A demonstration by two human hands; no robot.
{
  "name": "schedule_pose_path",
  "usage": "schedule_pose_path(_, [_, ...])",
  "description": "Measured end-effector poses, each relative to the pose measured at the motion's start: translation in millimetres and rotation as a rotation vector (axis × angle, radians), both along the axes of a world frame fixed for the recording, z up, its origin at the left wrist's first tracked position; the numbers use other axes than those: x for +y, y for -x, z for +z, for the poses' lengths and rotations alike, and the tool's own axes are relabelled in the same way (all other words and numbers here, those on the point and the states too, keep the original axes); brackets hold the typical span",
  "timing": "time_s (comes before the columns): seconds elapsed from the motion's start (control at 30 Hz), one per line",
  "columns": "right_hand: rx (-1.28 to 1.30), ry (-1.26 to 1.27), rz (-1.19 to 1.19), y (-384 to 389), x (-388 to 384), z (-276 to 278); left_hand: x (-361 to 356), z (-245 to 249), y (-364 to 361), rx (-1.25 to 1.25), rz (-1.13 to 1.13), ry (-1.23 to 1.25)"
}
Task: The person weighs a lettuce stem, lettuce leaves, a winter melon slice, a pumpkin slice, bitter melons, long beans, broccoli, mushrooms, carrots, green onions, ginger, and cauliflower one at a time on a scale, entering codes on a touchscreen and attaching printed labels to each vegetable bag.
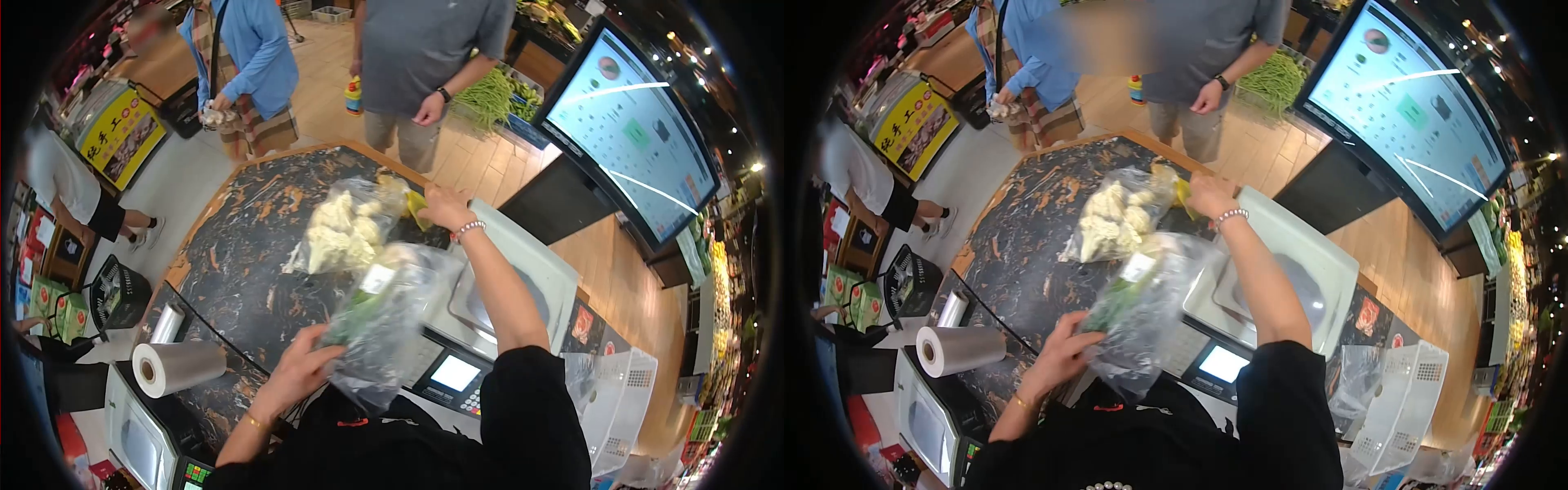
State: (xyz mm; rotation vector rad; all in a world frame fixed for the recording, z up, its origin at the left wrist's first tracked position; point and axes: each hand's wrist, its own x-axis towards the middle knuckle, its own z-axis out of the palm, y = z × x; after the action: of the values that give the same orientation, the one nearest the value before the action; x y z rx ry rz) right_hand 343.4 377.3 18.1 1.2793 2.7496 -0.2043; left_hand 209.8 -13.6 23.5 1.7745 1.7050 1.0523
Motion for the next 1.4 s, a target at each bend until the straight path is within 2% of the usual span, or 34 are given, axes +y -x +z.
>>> schedule_pose_path(0.07, [-0.009, 0.155, -0.087, 14.3, 31.6, -26.7, -34.8, -0.1, 19.7, -0.037, 0.145, 0.042])
schedule_pose_path(0.1, [0.235, 0.020, 0.152, -0.2, 58.7, -52.3, -50.7, -5.1, 27.5, -0.076, 0.230, 0.030])
schedule_pose_path(0.2, [0.549, 0.193, 0.061, -12.5, 39.5, 33.0, -83.3, -24.1, 41.2, -0.170, 0.452, -0.018])
schedule_pose_path(0.3, [0.634, 0.257, -0.025, -52.6, -3.7, 115.1, -79.9, -29.2, 48.6, -0.132, 0.599, -0.081])
schedule_pose_path(0.4, [0.674, 0.214, -0.109, -116.2, -37.3, 166.8, -59.0, -33.8, 55.1, -0.151, 0.611, -0.160])
schedule_pose_path(0.5, [0.795, 0.265, -0.117, -180.4, -55.3, 178.0, -33.1, -37.4, 53.2, -0.275, 0.550, -0.212])
schedule_pose_path(0.67, [0.603, 0.103, 0.026, -234.5, -97.6, 144.0, 1.1, -34.2, 38.7, -0.309, 0.459, -0.230])
schedule_pose_path(0.77, [0.470, 0.153, -0.069, -254.5, -120.0, 137.5, 11.0, -29.6, 26.4, -0.332, 0.437, -0.218])
schedule_pose_path(0.9, [0.698, 0.034, -0.167, -284.8, -136.1, 172.5, 14.4, -19.7, 9.8, -0.346, 0.437, -0.223])
schedule_pose_path(1.0, [0.949, -0.057, -0.365, -304.6, -122.8, 182.7, 11.9, -20.2, 3.4, -0.371, 0.440, -0.222])
schedule_pose_path(1.17, [1.114, -0.424, -0.237, -307.3, -68.2, 195.6, -2.1, -27.2, -3.3, -0.414, 0.469, -0.215])
schedule_pose_path(1.27, [0.977, -0.704, -0.186, -294.7, -35.1, 209.8, -12.8, -25.6, -8.9, -0.420, 0.514, -0.210])
schedule_pose_path(1.4, [0.893, -0.878, -0.117, -271.2, -4.4, 232.9, -28.5, -29.4, -11.6, -0.430, 0.574, -0.214])
